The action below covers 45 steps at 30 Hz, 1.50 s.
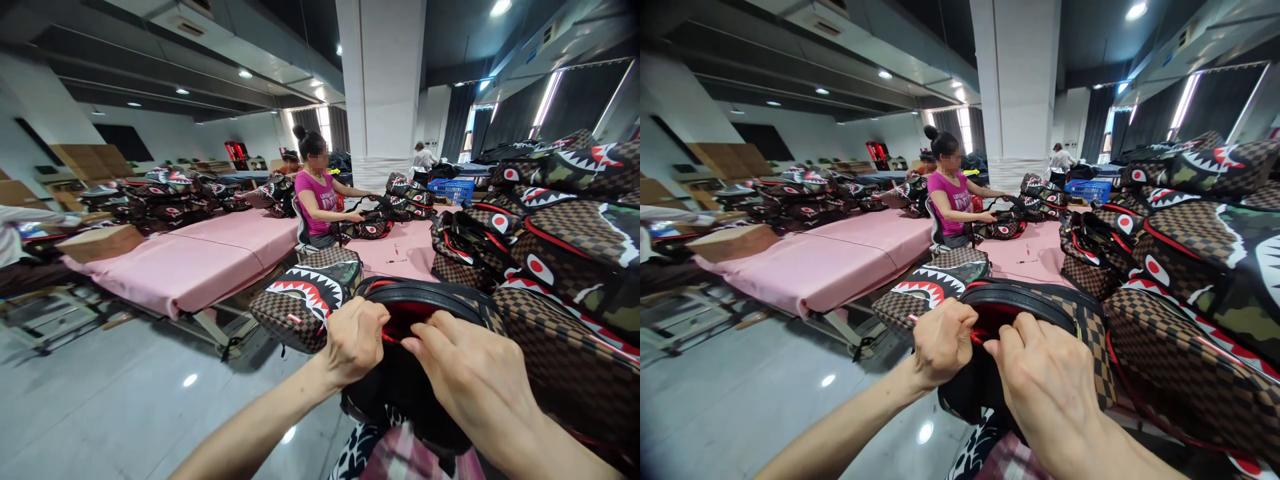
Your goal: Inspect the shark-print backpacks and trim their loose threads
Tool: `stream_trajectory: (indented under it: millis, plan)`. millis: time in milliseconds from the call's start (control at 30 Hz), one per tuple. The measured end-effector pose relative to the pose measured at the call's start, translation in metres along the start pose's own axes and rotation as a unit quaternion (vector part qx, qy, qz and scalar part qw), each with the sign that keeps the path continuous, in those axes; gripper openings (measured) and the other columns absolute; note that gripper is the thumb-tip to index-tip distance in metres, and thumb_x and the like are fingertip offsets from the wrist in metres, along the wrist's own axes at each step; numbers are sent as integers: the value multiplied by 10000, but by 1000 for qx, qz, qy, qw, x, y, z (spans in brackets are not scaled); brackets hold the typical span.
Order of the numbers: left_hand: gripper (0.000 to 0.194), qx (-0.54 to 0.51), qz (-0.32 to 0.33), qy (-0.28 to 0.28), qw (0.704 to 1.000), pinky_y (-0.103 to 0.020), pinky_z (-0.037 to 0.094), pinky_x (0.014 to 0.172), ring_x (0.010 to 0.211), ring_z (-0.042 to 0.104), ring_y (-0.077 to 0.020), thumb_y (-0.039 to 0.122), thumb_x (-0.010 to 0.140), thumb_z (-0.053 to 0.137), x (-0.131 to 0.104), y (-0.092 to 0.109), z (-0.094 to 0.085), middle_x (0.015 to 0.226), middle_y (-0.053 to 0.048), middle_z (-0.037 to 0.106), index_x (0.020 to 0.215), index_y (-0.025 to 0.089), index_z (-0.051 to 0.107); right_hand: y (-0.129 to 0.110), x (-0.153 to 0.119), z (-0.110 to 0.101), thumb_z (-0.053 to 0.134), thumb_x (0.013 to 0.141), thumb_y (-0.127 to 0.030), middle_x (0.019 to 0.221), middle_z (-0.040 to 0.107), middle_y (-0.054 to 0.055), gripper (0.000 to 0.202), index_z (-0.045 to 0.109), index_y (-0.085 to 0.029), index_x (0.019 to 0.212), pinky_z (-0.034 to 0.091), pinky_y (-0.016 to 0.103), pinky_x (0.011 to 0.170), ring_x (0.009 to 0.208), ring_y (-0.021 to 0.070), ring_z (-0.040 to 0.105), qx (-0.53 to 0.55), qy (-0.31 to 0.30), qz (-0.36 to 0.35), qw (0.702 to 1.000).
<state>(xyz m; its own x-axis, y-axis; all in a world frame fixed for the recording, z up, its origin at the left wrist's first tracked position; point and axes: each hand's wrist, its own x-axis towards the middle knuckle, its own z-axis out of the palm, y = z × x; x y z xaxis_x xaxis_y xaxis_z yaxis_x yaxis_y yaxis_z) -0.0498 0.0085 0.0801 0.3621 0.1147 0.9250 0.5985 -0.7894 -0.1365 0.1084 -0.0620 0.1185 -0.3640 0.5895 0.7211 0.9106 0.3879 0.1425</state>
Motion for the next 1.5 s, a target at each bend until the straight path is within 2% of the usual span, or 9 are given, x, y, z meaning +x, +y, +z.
stream_trajectory:
  millis: [533, 733, 833, 900, 967, 1133, 1233, 1367, 1500]
  plan:
    - [135, -5, -4, 6, 1000, -253, 299, 493, 511, 387, -115, 39, 810, 396, -3, 1, 4, 591, 1, 499, 776, 163, 437, 4, 3, 2, 435, 876, -237, 601, 551, -1, 288, 635, -201, 672, 203, 269, 470, 484, 103, 498, 24, -61, -4, 998]
    - [195, -166, -208, 66, 962, -220, 396, 514, 540, 497, -101, 200, 908, 348, -4, -9, -19, 603, 9, 512, 747, 179, 456, 12, 0, 5, 413, 904, -255, 663, 590, 10, 272, 653, -191, 793, 282, 242, 491, 538, 100, 539, 18, -39, -6, 999]
    - [370, -194, -311, -67, 928, -227, 402, 482, 470, 484, -105, 295, 924, 324, -10, -42, -56, 510, 17, 487, 597, 178, 450, 21, 2, 6, 411, 912, -276, 705, 609, 12, 266, 655, -197, 844, 317, 231, 506, 569, 102, 560, 19, -42, -1, 999]
    - [421, -72, -292, -178, 937, -241, 397, 474, 454, 492, -122, 367, 880, 432, -13, -61, -78, 471, 8, 499, 511, 171, 478, 24, 4, 7, 408, 915, -284, 723, 618, 16, 266, 656, -194, 880, 332, 226, 509, 574, 104, 567, 10, -34, -4, 999]
    - [320, 70, -222, -176, 956, -274, 438, 533, 564, 564, -162, 368, 824, 533, -14, -64, -85, 580, -29, 594, 577, 170, 579, 26, 6, 10, 411, 917, -295, 734, 626, 24, 267, 655, -187, 903, 347, 222, 507, 573, 106, 571, 4, -21, -7, 1000]
    - [192, -18, -25, -134, 991, -353, 497, 774, 915, 583, -193, 169, 857, 457, -4, -12, -34, 952, -99, 646, 1006, 148, 577, 39, 3, 7, 494, 877, -380, 832, 643, 46, 240, 627, -198, 960, 443, 218, 603, 689, 127, 609, 177, -11, -26, 984]
    - [148, 2, -28, -175, 984, -337, 492, 656, 757, 577, -193, 205, 867, 462, 7, 13, 0, 778, -71, 617, 956, 128, 553, 58, 3, -1, 591, 792, -457, 870, 608, 67, 393, 576, -199, 1088, 465, 237, 599, 736, 156, 595, 246, 2, -2, 969]
    - [295, 25, -6, -239, 971, -343, 480, 641, 766, 598, -226, 330, 794, 597, 30, 16, 11, 856, -89, 630, 997, 122, 547, 83, 19, 0, 641, 774, -350, 945, 596, 76, 394, 575, -196, 1130, 467, 265, 663, 798, 172, 590, 176, 4, 52, 983]
    - [215, -112, -8, -436, 893, -268, 452, 600, 694, 618, -188, 320, 795, 589, 67, -1, 10, 822, -34, 665, 968, 193, 594, 94, 41, 16, 568, 770, -187, 938, 655, 64, 219, 645, -171, 975, 466, 279, 710, 820, 180, 607, 203, -49, 75, 975]
